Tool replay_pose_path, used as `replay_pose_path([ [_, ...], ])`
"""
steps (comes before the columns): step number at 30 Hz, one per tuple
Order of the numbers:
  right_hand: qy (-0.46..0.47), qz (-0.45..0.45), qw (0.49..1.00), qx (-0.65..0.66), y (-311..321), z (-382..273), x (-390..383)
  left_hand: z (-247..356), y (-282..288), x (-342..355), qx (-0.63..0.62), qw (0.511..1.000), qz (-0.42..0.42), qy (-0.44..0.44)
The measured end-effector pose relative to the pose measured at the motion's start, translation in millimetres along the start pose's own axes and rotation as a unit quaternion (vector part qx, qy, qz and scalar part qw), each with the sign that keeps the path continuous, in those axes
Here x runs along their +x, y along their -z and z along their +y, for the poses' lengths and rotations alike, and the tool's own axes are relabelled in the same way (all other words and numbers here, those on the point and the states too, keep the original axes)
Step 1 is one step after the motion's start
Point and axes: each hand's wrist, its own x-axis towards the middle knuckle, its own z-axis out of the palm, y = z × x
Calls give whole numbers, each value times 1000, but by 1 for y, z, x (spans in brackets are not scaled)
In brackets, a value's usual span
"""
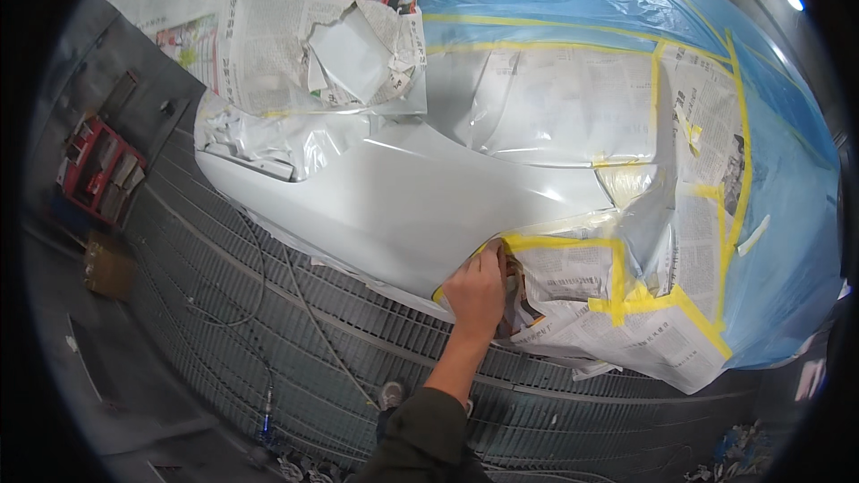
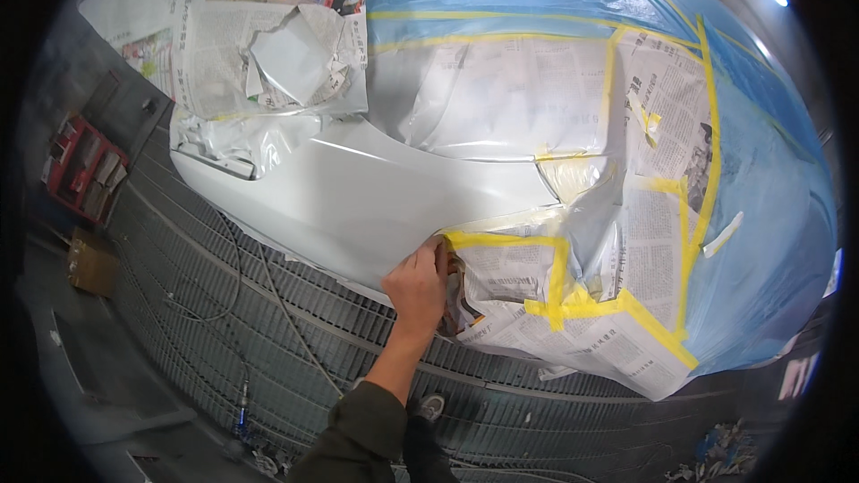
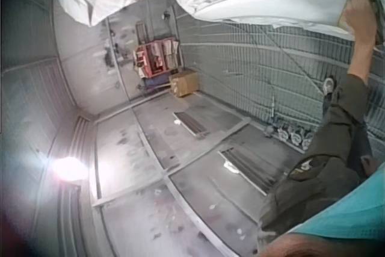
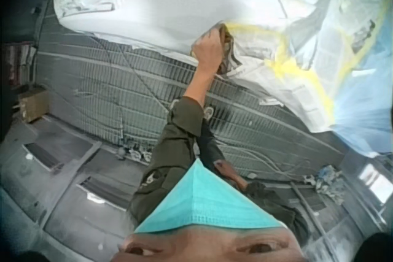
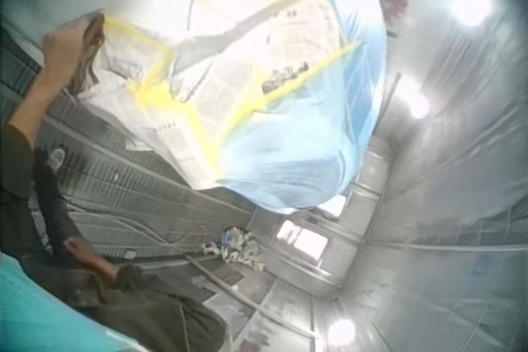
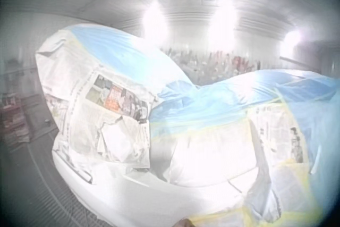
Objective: The person applies masking tape and newspaper to a car, then uses a spray gun to paint the exposed surfaces. After painting, the person removes the masking materials to reveal the finished paint job.
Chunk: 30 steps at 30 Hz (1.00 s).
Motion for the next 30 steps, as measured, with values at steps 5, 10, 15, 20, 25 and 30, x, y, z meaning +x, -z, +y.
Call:
replay_pose_path([
  [5,68,-3,996,49,-16,30,13,1,-1,5,3,1000,14,-9],
  [10,99,23,993,51,-29,44,19,6,2,7,25,999,-24,-9],
  [15,87,23,994,67,-36,53,22,3,-4,5,56,998,-21,-11],
  [20,102,32,991,82,-35,55,22,4,-1,6,47,998,-34,-20],
  [25,119,46,988,82,-40,70,29,0,0,2,25,999,-44,-13],
  [30,115,48,990,69,-38,63,29,-8,0,-2,0,999,-27,-39],
])
